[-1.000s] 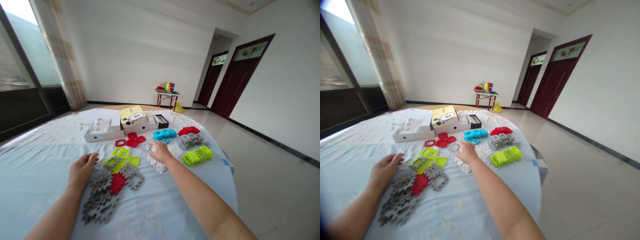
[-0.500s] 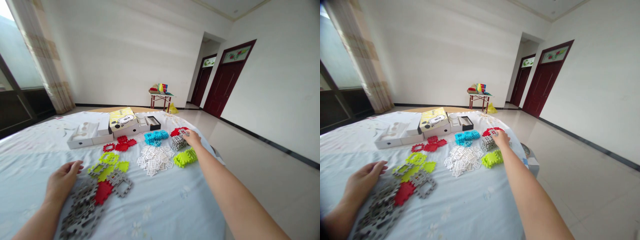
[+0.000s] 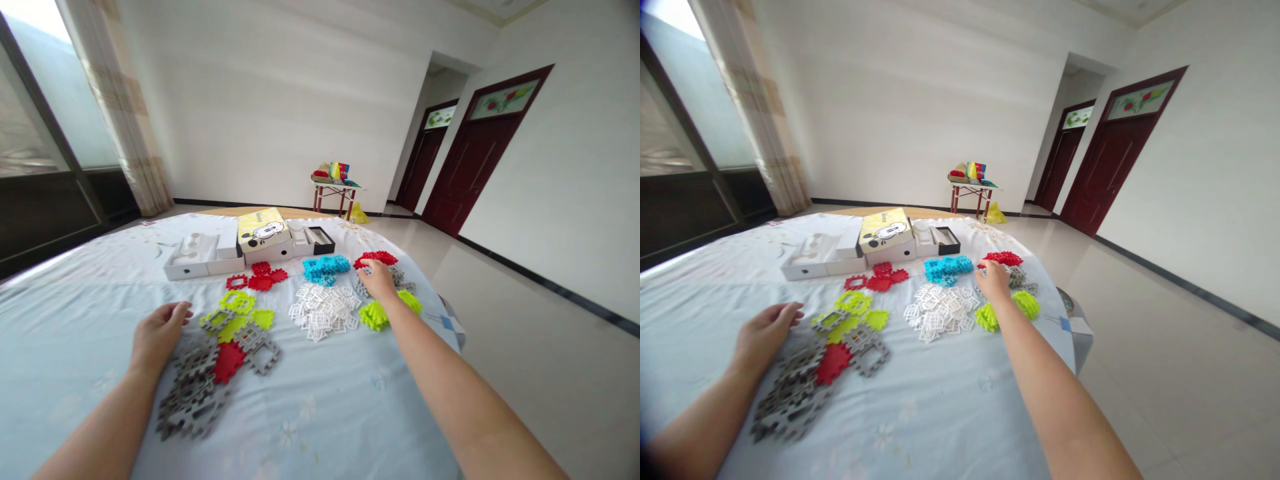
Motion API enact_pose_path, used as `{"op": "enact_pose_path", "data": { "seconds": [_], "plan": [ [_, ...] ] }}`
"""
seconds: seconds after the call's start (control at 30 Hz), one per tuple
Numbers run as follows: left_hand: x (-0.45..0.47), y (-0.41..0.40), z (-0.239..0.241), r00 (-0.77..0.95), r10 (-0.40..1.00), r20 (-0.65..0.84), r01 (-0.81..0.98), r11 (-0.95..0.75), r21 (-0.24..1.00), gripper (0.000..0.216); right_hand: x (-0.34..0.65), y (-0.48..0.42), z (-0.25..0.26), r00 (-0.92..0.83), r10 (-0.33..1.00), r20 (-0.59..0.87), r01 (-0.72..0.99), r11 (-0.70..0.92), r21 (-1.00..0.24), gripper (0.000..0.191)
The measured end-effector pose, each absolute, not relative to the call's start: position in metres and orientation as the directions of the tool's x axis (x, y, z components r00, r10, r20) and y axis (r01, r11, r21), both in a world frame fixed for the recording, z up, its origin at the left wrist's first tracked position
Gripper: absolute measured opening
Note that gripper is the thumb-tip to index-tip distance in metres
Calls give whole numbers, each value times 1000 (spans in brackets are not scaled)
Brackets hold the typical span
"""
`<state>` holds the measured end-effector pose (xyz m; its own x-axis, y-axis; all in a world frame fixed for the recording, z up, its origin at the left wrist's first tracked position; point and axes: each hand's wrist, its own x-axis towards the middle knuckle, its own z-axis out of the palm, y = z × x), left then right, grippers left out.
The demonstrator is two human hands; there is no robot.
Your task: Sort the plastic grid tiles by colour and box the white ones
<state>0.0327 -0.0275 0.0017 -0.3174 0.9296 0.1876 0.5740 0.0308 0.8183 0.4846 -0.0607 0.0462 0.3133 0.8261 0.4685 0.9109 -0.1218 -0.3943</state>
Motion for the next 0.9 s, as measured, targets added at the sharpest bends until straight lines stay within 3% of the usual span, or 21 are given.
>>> {"op": "enact_pose_path", "data": {
  "seconds": [0.2,0.4,0.67,0.8,0.9],
  "plan": [
    [34,-27,-4,-341,918,205,541,13,841,38,381,-76,29,-100,890,445,816,329,-475,24],
    [36,-31,-2,-333,917,221,514,-20,857,37,307,-103,23,-407,847,342,709,529,-466,27],
    [37,-31,-2,-319,921,223,492,-40,870,36,283,-103,9,-502,784,365,652,621,-436,33],
    [36,-31,-3,-324,920,219,491,-35,871,36,284,-102,8,-469,796,384,651,605,-458,21],
    [36,-31,-3,-321,920,224,502,-35,864,36,289,-103,12,-383,835,395,675,545,-498,27]
  ]
}}
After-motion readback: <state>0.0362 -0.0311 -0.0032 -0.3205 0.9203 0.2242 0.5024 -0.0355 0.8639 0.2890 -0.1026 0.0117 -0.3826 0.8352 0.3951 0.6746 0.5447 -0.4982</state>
